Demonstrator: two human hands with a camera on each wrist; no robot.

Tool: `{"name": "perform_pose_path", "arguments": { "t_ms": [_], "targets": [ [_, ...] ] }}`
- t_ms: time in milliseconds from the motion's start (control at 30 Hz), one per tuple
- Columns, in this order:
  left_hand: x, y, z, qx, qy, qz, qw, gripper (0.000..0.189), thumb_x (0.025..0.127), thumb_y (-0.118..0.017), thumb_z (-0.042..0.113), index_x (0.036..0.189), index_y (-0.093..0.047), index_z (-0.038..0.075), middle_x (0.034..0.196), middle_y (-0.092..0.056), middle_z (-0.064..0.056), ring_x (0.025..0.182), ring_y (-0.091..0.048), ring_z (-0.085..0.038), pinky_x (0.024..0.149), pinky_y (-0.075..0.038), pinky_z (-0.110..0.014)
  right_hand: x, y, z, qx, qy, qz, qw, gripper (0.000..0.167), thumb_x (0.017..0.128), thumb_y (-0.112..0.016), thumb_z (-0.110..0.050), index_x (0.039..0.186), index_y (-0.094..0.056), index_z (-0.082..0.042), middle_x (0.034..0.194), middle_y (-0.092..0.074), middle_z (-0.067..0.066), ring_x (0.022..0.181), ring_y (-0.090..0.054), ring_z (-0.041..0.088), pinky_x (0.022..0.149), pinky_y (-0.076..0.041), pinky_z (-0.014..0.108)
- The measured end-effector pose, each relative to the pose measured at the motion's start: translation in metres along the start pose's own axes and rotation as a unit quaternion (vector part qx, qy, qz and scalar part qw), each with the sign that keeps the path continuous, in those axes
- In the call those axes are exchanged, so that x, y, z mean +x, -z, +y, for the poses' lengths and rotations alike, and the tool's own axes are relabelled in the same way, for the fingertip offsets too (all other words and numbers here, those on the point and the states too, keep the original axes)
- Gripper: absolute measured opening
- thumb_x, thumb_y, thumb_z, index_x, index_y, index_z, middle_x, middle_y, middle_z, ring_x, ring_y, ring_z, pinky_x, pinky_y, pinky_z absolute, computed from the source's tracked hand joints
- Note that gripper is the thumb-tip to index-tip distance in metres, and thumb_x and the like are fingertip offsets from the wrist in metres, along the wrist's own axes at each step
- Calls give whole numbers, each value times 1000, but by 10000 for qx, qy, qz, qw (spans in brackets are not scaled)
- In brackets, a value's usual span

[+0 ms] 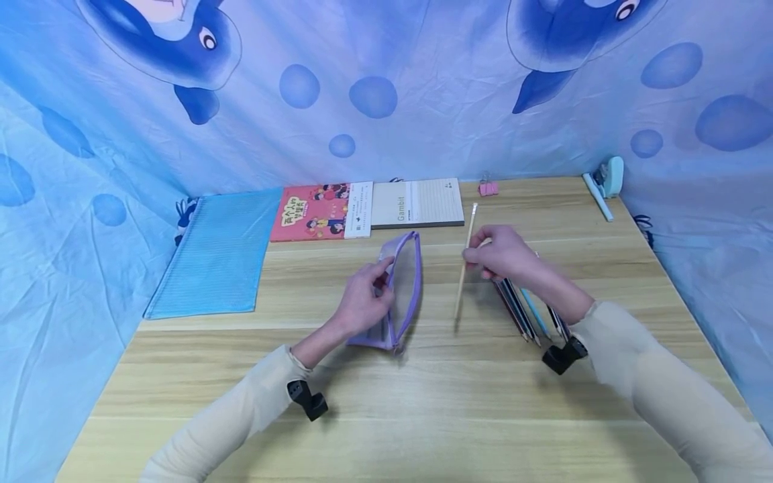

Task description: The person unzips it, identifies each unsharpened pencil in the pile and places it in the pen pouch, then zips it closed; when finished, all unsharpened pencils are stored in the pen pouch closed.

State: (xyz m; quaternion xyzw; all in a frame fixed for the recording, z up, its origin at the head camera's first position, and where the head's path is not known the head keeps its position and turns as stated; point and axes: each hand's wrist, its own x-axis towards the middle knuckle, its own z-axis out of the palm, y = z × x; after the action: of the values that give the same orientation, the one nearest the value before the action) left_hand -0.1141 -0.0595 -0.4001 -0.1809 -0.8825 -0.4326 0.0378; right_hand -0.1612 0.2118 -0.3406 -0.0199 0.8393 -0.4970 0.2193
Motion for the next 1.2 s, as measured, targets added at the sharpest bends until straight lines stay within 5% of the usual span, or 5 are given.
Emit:
{"name": "perform_pose_path", "arguments": {
  "t_ms": [167,633,1000,1200],
  "targets": [
    [1,1,1,3,15,17,10000,64,76,-61,-4,139,-51,-10,88,-57,-7,80,-52,-19,70,-47,-29,6,-29,-16,528,152,-221,9982,24,94,-65,-10,109,-51,2,81,-71,8,45,-49,8,40,-36,22],
    [2,1,2,28,81,77,9999,61,79,-63,-2,139,-53,-7,88,-58,-7,82,-53,-20,73,-46,-31,21,-91,-19,522,212,-463,9973,13,91,-66,-6,92,-55,1,77,-70,16,44,-51,9,39,-37,21],
    [0,2,2,-102,115,191,9997,63,78,-64,-2,139,-54,-4,87,-58,-5,82,-52,-19,72,-46,-30,28,-100,-19,431,88,-635,9970,11,92,-63,-3,97,-60,6,76,-70,15,44,-52,9,39,-39,20],
    [0,3,3,-112,88,248,9996,63,76,-62,-5,139,-53,-8,88,-58,-8,82,-53,-20,73,-47,-30,21,-81,-17,122,396,-510,9978,20,95,-59,-8,107,-63,7,85,-72,17,47,-55,11,40,-41,23]
  ]
}}
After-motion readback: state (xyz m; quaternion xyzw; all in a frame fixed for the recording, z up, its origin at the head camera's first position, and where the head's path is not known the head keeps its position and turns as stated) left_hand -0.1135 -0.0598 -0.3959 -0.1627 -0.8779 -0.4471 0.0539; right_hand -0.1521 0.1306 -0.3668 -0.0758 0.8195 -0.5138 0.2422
